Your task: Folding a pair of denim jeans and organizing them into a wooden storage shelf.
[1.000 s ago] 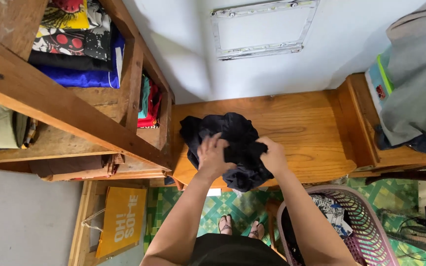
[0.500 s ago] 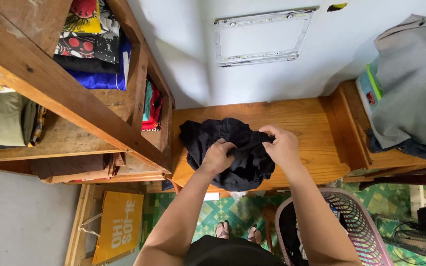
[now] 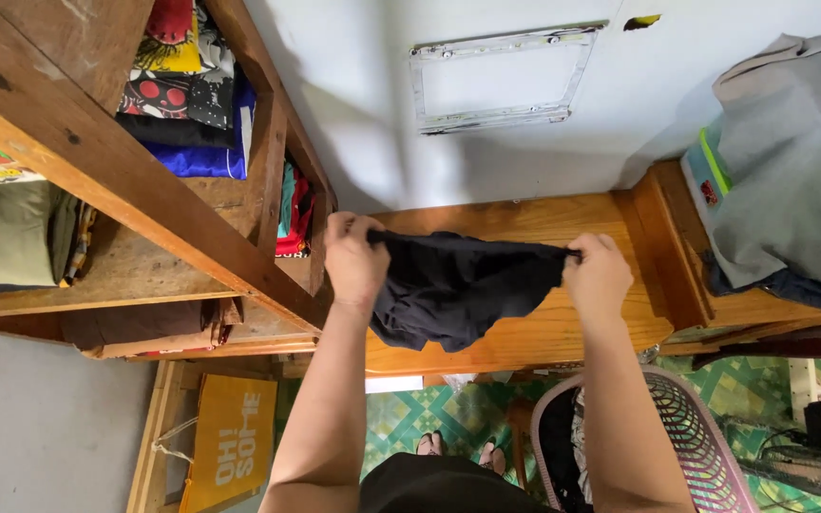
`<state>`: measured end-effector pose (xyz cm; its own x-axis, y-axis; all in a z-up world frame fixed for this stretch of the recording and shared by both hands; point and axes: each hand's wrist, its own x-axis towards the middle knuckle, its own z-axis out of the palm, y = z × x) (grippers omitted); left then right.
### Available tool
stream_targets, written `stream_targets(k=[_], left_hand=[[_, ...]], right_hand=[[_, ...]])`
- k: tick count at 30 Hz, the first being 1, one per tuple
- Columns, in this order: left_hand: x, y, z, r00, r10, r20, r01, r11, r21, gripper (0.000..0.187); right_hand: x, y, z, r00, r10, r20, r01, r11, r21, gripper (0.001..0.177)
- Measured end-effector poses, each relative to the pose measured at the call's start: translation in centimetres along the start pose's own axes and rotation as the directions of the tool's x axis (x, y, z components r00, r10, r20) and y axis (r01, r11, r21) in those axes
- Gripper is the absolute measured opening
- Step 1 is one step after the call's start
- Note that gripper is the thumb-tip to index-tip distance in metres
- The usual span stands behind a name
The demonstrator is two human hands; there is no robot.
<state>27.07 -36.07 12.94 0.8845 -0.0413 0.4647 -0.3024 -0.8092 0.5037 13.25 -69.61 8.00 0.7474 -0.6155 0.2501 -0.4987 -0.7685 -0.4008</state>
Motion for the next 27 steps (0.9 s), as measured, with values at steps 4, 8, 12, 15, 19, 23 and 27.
stream_targets(k=[4, 8, 12, 15, 19, 23, 27], left_hand=[[-0.6, -5.0, 1.7, 0.997, -0.075, -0.003, 0.075, 0.996, 0.051, 0.028], [-1.9, -7.3, 3.5, 0.975, -0.204, 0.084, 0.197, 0.976, 0.092, 0.022], [-3.2, -6.8, 5.5, 0.93, -0.227, 0.289, 0.228, 0.973, 0.03, 0.035], [-2.3, -4.6, 3.9, 0.857, -0.329, 0.397, 0.403, 0.907, -0.119, 0.043], [-1.3, -4.7, 2.6, 0.866, -0.296, 0.404, 0.393, 0.901, -0.184, 0.044], [-0.9, -5.5, 2.5, 0.851, -0.25, 0.462, 0.329, 0.939, -0.098, 0.042], [0.0, -2.2, -1.0, 0.996, -0.085, -0.013, 0.069, 0.884, -0.462, 0.044]], right_hand=[[0.6, 4.1, 0.9, 0.999, 0.035, -0.038, -0.035, 0.999, 0.01, 0.015], [0.5, 5.1, 1.1, 0.991, 0.105, -0.078, -0.096, 0.988, 0.118, 0.01], [-0.1, 2.1, 0.2, 0.889, 0.363, 0.279, -0.446, 0.55, 0.706, 0.027], [0.5, 2.2, 0.9, 0.846, 0.409, 0.342, -0.49, 0.347, 0.8, 0.026], [0.9, 2.2, -0.9, 0.952, 0.238, 0.193, -0.292, 0.508, 0.811, 0.031], [2.4, 3.6, -2.9, 0.906, 0.031, 0.422, -0.166, 0.944, 0.287, 0.03], [3.5, 2.6, -6.0, 0.99, -0.061, -0.124, 0.125, 0.784, 0.608, 0.031]])
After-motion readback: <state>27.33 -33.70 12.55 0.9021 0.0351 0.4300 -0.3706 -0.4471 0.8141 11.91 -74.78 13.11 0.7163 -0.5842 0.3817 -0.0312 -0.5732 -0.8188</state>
